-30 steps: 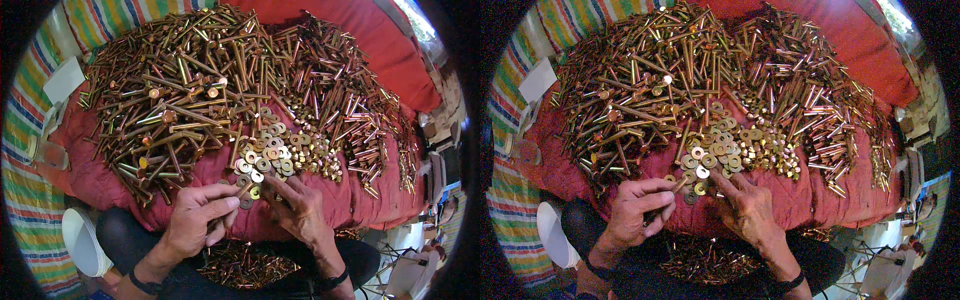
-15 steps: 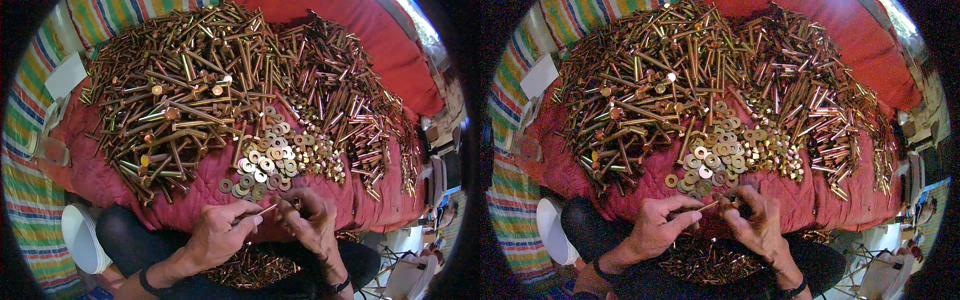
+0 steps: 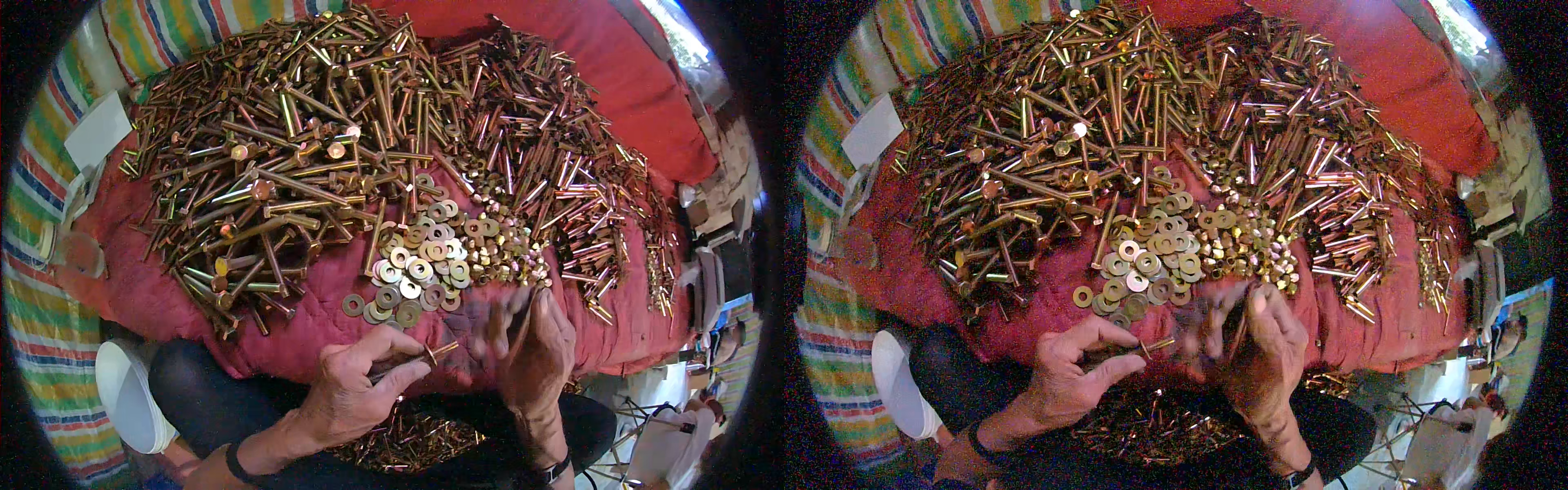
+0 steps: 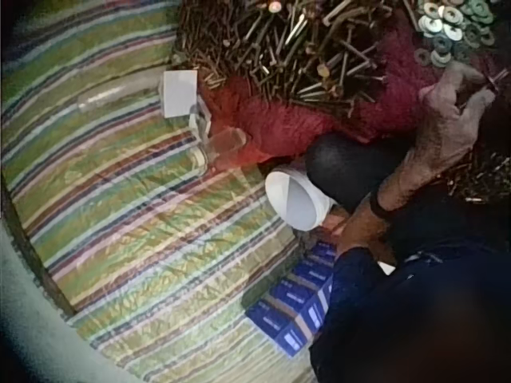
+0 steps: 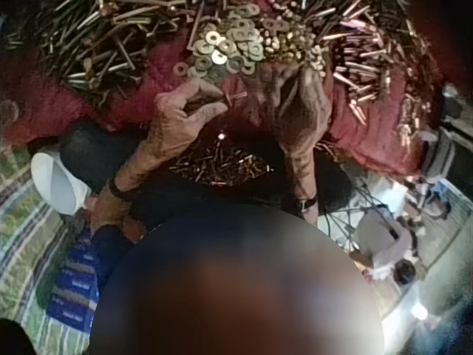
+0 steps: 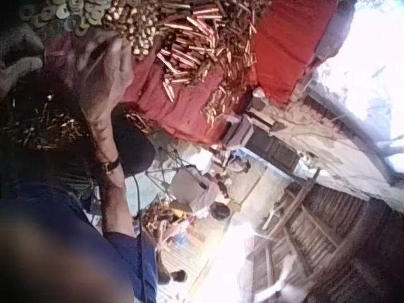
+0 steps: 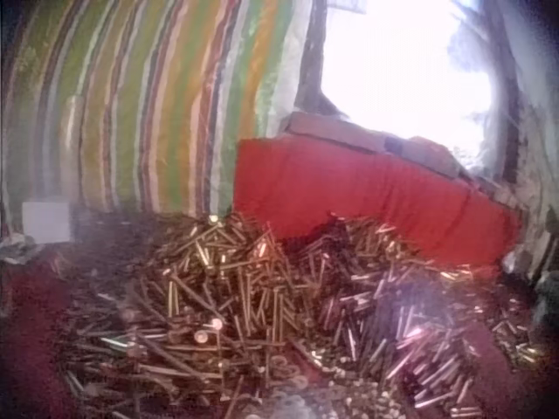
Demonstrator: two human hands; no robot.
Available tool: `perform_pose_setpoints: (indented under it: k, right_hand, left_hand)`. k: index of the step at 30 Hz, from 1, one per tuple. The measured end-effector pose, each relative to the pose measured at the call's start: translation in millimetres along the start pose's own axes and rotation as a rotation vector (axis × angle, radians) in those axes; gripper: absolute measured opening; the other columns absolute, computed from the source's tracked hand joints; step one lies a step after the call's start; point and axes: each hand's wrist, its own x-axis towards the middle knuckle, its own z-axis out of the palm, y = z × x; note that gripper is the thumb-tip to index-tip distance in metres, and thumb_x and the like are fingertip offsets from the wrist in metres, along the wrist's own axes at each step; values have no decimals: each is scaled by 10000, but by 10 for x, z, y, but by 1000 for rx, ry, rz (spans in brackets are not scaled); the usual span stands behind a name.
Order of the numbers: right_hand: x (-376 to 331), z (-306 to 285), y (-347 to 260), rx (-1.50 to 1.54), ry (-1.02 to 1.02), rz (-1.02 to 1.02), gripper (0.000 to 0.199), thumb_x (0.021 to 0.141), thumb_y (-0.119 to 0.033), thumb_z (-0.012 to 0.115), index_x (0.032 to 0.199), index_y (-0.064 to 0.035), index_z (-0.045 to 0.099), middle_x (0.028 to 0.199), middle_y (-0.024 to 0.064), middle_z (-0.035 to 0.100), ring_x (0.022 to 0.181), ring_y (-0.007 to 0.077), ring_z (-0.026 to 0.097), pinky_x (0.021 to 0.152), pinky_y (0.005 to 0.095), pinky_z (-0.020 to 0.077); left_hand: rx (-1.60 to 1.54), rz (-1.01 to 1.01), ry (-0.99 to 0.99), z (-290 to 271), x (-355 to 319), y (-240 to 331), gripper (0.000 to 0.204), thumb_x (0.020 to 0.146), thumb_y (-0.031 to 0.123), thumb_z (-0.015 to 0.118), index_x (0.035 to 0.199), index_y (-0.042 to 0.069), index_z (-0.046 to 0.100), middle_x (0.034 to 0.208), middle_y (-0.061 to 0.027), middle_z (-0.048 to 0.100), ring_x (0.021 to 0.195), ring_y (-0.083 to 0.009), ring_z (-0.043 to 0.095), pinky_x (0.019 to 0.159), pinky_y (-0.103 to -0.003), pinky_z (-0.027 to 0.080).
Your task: The person sits on the floor and repeatedly picks up metal rods and washers from a large pile, then threads the washers onto the rods by hand. The person handles the items one at a time and places the assembled fasteners back onto the pile.
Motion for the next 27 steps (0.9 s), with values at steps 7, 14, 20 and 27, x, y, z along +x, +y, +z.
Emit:
perform_pose_setpoints:
  k: [7, 14, 20, 27]
  right_hand:
    - [70, 164, 315, 297, 107, -162, 321, 1155, -300, 437, 1172, -9, 572, 1109, 136, 654, 925, 242, 725, 1081, 561, 531]
    - [40, 225, 249, 485, 35, -29, 287, 1130, -304, 520, 1203, -48, 626, 1186, 95, 657, 1123, 220, 657, 1186, 466, 453]
    - [91, 196, 268, 552, 9, -81, 315, 1120, -300, 535, 1254, -29, 624, 1214, 102, 719, 1172, 236, 698, 1207, 507, 440]
    - [42, 177, 194, 217, 34, 20, 397, 1102, -348, 576, 1294, -5, 631, 1201, 116, 729, 1044, 206, 713, 1034, 433, 540]
  left_hand:
    - [-344, -202, -104, 91, -12, 90, 171, 978, 38, 749, 1110, -38, 672, 931, -73, 760, 866, -121, 739, 785, -280, 602]
    - [-462, -240, -82, 51, -36, 34, 185, 981, 46, 751, 1122, -40, 668, 921, -69, 753, 875, -103, 727, 745, -246, 577]
    - [-557, -268, -104, 86, -45, 30, 186, 984, 48, 749, 1120, -41, 659, 909, -83, 751, 688, -59, 648, 577, -206, 484]
    - [-735, -227, 11, 12, -24, 6, 156, 979, -2, 729, 1101, -58, 649, 877, -143, 749, 570, -51, 569, 495, -208, 421]
